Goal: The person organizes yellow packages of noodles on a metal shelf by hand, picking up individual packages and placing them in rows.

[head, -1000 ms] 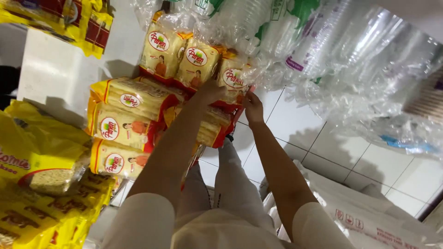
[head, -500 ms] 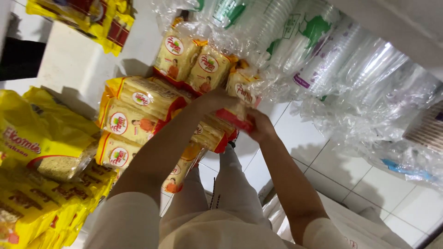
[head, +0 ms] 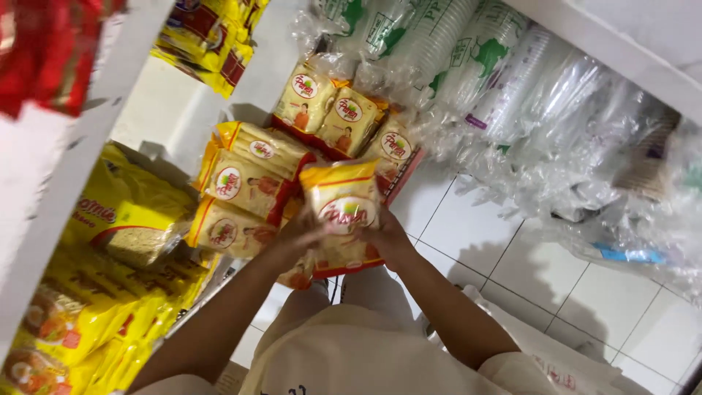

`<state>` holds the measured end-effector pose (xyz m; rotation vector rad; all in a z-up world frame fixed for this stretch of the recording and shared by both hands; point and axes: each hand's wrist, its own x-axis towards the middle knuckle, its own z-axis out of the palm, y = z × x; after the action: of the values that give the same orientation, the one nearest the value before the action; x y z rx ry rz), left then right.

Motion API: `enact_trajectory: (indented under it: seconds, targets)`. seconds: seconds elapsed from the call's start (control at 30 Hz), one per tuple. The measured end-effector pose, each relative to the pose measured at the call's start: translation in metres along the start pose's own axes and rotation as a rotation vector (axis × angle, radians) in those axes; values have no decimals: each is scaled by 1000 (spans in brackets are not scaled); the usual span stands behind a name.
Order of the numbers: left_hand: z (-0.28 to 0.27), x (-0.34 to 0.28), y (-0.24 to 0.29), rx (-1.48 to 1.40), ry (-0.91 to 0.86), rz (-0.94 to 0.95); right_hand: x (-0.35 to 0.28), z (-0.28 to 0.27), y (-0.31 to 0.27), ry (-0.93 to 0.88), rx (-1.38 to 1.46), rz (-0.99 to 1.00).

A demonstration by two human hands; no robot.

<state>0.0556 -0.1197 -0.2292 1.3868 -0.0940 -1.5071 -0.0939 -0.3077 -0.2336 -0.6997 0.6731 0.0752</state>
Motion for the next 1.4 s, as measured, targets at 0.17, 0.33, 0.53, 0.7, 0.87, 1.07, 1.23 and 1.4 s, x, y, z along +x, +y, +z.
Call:
enact_trajectory:
  seconds: [0.17,0.33,0.53,0.7,0.87,1.07,1.23,1.4]
  targets:
    - [2,-79,-6,-592,-135,194,-42,85,19,-56,-283,-218]
    - [-27,-164,4,-654,-194,331,-90,177,39,225,-1004,-813]
    - [-67,-218,-41,-516,-137,396,-124,275,80,-247,-1555,-1228]
    - [-98,-240,-69,-399,-223,708,-111,324,82,-111,-1937,-1196]
    - [-100,-290,-46,-715,-252,480,-112,335,60,29,-1791,-1108]
    - [-102,-299,-37,-757,-180,533,-135,359,110,-192,-1695,-1227]
    - [-107,-294,-32,-675,-90,538,-130,375,111,-153,-1926,-1272]
    - [-108,-307,-27,-752,-118,524,-119,358,79,198,-1858,-1103]
